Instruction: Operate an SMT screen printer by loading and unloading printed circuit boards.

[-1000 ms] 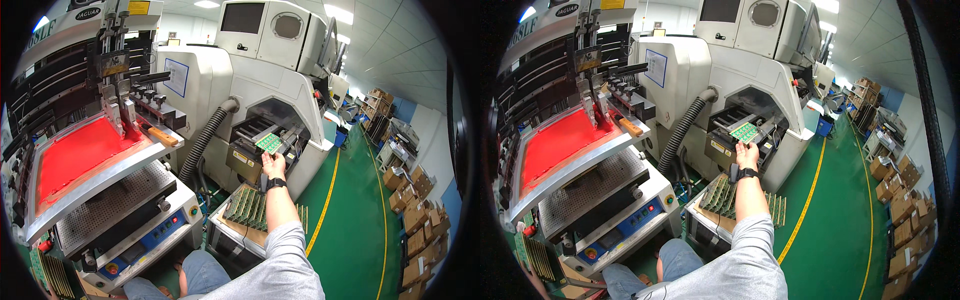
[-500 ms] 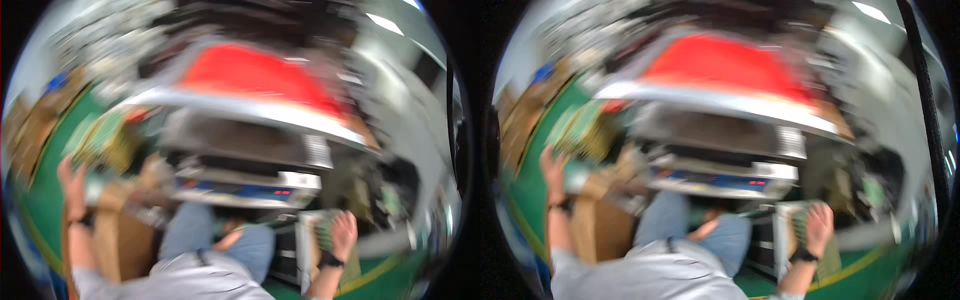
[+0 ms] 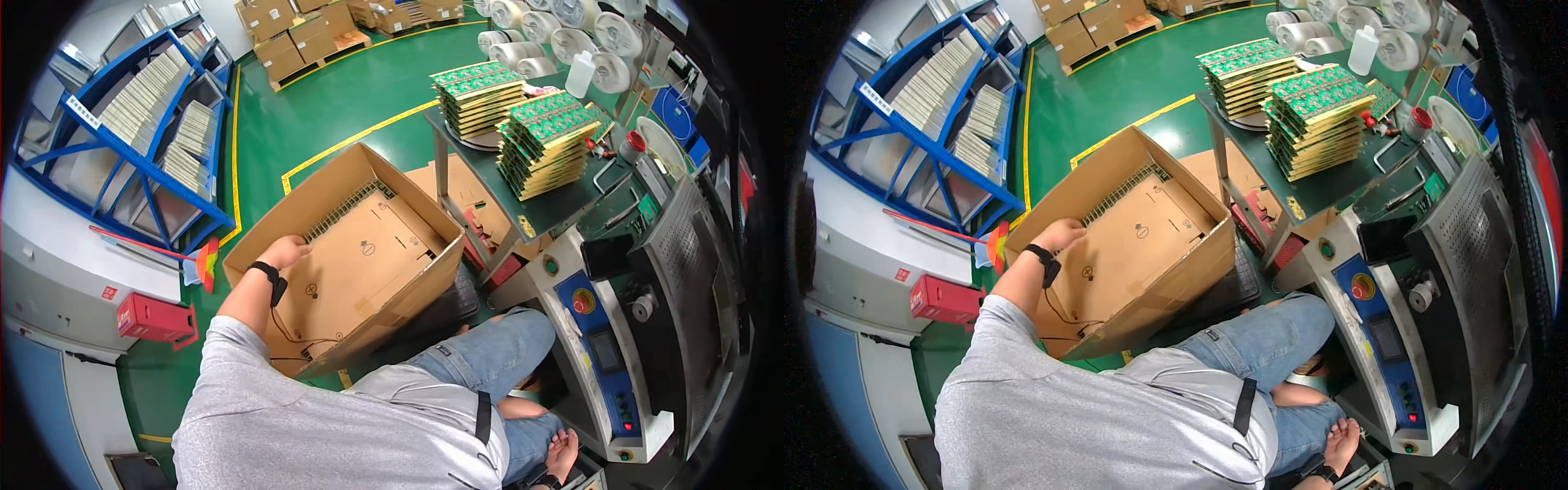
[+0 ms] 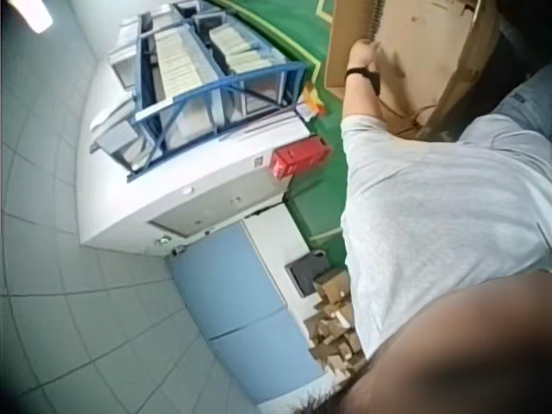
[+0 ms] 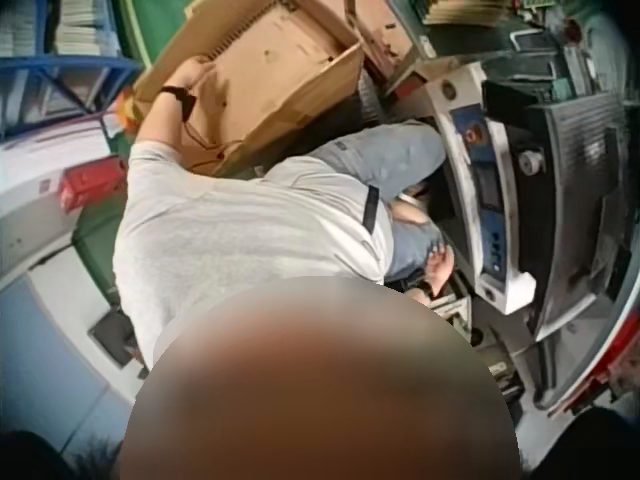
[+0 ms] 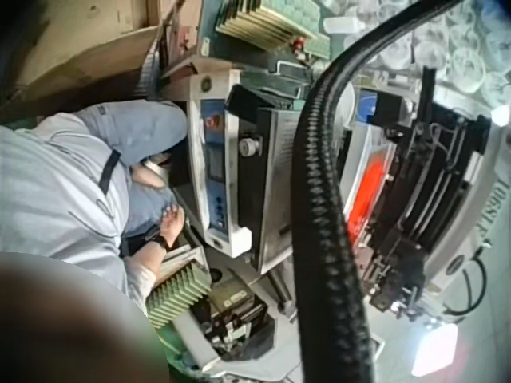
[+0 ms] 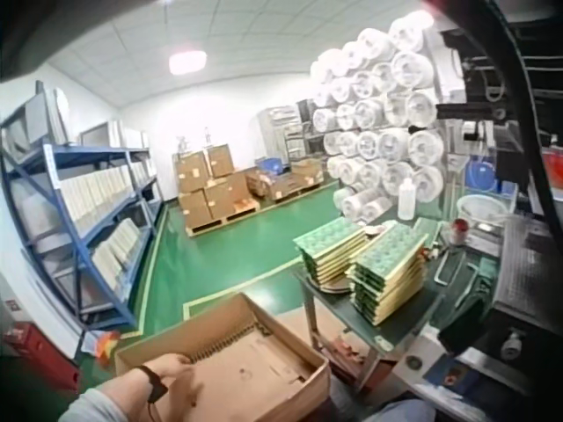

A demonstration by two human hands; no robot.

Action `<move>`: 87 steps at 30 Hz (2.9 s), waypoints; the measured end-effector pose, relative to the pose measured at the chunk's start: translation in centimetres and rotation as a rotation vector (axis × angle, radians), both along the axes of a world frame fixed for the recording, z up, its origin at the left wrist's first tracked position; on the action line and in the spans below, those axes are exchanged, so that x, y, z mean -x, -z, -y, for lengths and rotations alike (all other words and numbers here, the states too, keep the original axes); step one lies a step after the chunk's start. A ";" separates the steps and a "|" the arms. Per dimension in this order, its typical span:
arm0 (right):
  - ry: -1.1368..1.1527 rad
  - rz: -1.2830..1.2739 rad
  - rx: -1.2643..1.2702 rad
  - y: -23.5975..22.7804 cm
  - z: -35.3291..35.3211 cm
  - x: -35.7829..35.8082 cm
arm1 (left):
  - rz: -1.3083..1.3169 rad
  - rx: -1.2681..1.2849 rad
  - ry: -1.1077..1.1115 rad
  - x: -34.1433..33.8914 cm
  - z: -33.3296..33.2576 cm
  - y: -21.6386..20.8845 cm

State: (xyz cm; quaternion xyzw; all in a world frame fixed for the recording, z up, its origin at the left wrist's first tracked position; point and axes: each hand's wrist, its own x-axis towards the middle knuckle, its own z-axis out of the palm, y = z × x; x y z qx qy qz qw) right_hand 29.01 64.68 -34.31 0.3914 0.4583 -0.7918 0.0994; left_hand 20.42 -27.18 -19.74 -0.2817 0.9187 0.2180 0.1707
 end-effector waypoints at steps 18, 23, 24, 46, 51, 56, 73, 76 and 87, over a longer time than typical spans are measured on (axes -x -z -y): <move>0.150 0.023 -0.140 -1.6 1.4 -2.0 | -0.055 0.115 -0.144 2.9 -2.2 0.2; 0.151 0.073 -0.139 -2.0 2.1 -1.8 | -0.365 0.103 -0.005 11.9 -7.4 2.6; 0.145 0.062 -0.128 -1.9 2.1 -2.1 | -0.356 0.006 -0.065 14.1 -8.7 3.0; 0.142 0.006 -0.157 -2.1 2.3 -2.2 | -0.611 -1.064 -0.429 14.0 -8.7 -6.2; 0.097 0.081 -0.081 -6.4 4.4 -1.2 | -0.750 -0.912 -0.382 16.5 -10.4 -6.4; 0.159 0.025 -0.151 -3.5 3.7 -2.4 | -0.738 -0.893 -0.272 20.3 -16.7 -6.5; 0.183 0.023 -0.253 -3.2 3.9 -2.2 | -0.193 0.208 -0.088 5.7 -2.7 2.5; 0.180 0.028 -0.254 -2.6 3.6 -2.1 | -0.074 0.335 -0.162 1.1 -2.6 1.0; 0.185 0.011 -0.260 -0.9 2.4 -2.8 | 0.252 -0.017 -0.044 1.4 0.3 -0.3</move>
